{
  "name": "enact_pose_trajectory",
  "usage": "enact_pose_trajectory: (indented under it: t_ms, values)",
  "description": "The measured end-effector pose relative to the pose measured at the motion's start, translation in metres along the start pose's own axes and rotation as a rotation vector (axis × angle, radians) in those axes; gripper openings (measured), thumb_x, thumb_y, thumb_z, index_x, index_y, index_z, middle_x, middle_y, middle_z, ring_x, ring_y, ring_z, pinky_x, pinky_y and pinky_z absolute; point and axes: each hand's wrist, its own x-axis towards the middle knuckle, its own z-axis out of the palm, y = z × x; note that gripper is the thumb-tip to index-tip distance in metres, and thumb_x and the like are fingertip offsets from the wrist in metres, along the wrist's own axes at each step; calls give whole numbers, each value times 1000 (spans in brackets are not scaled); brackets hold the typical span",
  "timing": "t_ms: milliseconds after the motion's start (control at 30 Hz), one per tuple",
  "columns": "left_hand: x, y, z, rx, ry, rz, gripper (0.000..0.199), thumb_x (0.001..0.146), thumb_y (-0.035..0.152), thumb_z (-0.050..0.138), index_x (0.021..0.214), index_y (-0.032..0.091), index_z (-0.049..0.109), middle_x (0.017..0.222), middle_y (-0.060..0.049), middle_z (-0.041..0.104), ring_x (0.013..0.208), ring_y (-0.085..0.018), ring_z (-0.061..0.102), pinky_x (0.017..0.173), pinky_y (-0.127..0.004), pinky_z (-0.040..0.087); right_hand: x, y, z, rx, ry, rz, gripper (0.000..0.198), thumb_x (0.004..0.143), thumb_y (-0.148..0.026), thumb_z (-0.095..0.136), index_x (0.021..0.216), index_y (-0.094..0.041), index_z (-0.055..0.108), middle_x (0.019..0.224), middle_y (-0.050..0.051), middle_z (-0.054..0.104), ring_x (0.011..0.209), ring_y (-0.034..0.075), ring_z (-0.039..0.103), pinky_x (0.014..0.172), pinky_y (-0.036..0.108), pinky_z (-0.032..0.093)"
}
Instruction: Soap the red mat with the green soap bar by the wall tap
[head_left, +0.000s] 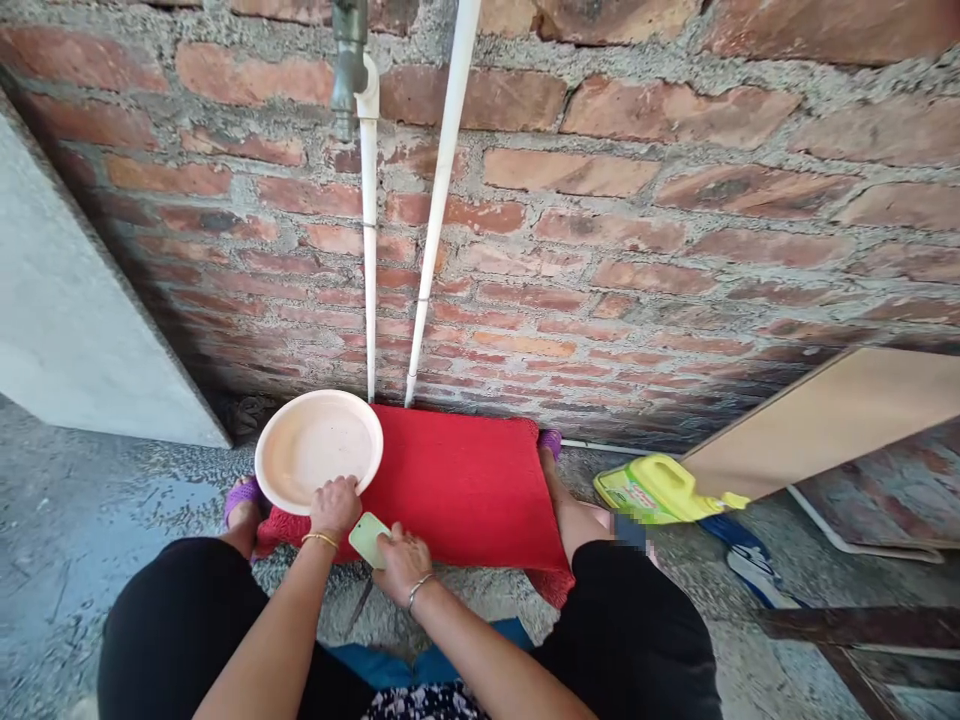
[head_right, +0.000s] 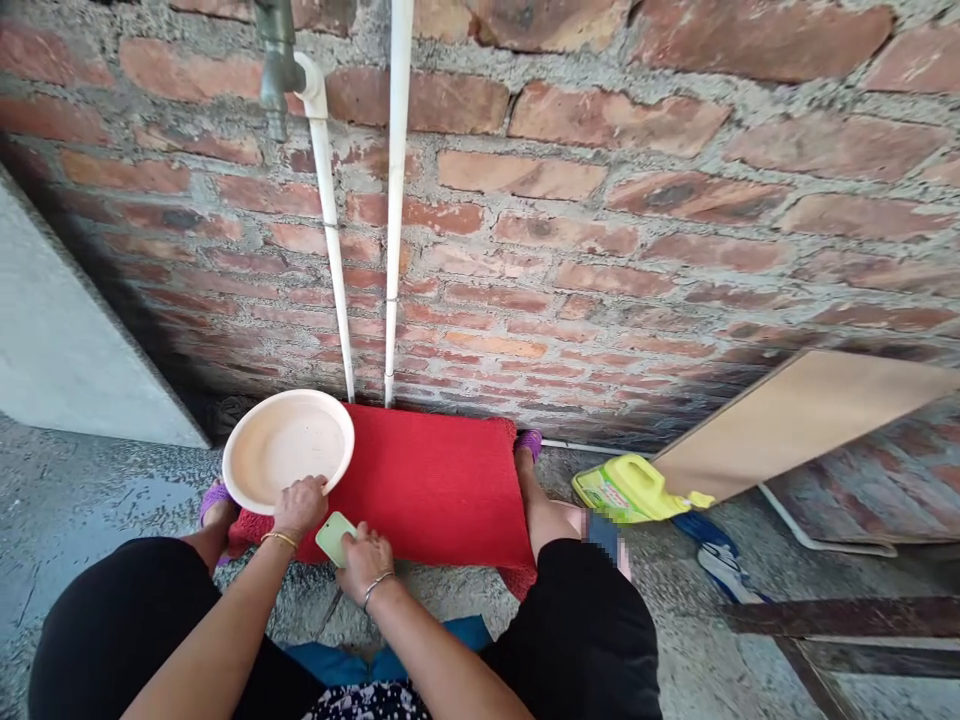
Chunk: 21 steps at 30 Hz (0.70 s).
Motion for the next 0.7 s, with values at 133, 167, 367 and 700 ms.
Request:
enact_pose_trajectory:
  t_ms: [133,167,367,700]
  values:
    - [4,-1,3,-18,-5,-7,36,86,19,36,108,20,65,100,-14,68,92,-25,65,75,-37,48,-10,33,-7,-23,-31,112,42,69,-24,60,111,-20,62,117,14,59,103,29,62,82,36,44]
    - [4,-1,4,-23,-4,-6,36,86,19,36,107,20,65,99,-14,68,92,-25,65,75,-37,48,-17,48,-12,-31,-51,181,41,69,-23,59,110,-20,62,114,13,60,101,28,62,80,35,44]
    - [5,-3,7,-34,14,-1,36,87,20,34,107,19,64,99,-13,67,94,-27,64,75,-37,47,-38,88,-30,-46,-78,396,37,73,-28,56,109,-23,61,111,11,59,100,26,63,78,33,44]
    - [2,0,-1,-3,5,-7,34,86,18,36,106,20,64,100,-13,68,93,-25,65,75,-36,47,38,-3,-27,-32,6,7,44,69,-27,62,113,-23,60,122,14,57,108,29,59,82,35,45]
